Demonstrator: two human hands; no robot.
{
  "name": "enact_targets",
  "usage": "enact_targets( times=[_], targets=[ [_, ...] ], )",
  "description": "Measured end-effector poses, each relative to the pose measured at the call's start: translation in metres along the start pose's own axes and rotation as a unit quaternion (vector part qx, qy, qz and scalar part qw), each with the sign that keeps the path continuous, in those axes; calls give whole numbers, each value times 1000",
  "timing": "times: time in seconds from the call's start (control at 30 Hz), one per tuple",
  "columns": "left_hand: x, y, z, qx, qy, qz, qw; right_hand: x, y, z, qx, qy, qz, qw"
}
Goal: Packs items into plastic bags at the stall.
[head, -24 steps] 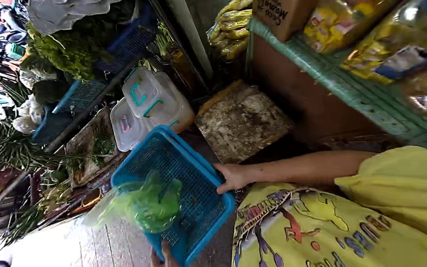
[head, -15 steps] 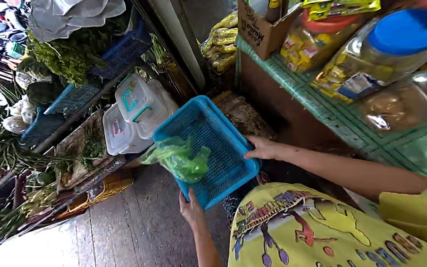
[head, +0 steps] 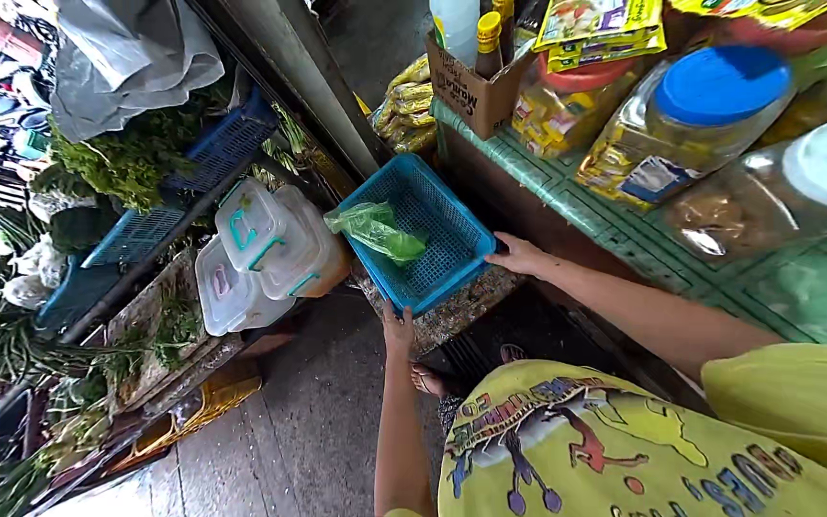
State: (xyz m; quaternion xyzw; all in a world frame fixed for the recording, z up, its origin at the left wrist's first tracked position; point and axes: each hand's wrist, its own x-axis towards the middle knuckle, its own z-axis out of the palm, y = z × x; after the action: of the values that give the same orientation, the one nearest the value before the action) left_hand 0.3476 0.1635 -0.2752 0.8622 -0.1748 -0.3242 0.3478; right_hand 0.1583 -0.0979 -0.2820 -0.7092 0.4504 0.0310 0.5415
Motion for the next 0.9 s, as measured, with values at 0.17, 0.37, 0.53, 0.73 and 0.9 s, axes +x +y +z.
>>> enact_targets(
  times=[0.17,0.37,0.53,0.73,0.9],
  targets=[
    [9,3,-5,48,105,91,989,-13,7,5,104,10,14,994],
    [79,69,-47,186,165,193,949,-54,61,16,198,-26,140,970],
    [148,114,-70,330,96,163,925,-117,148,42,152,-5,220,964],
    [182,107,-29,481,-202,206,828,-235,173,80,264,224,369,863],
    [148,117,7,453,-385,230,770,-324,171,175,405,362,457,704]
  ],
)
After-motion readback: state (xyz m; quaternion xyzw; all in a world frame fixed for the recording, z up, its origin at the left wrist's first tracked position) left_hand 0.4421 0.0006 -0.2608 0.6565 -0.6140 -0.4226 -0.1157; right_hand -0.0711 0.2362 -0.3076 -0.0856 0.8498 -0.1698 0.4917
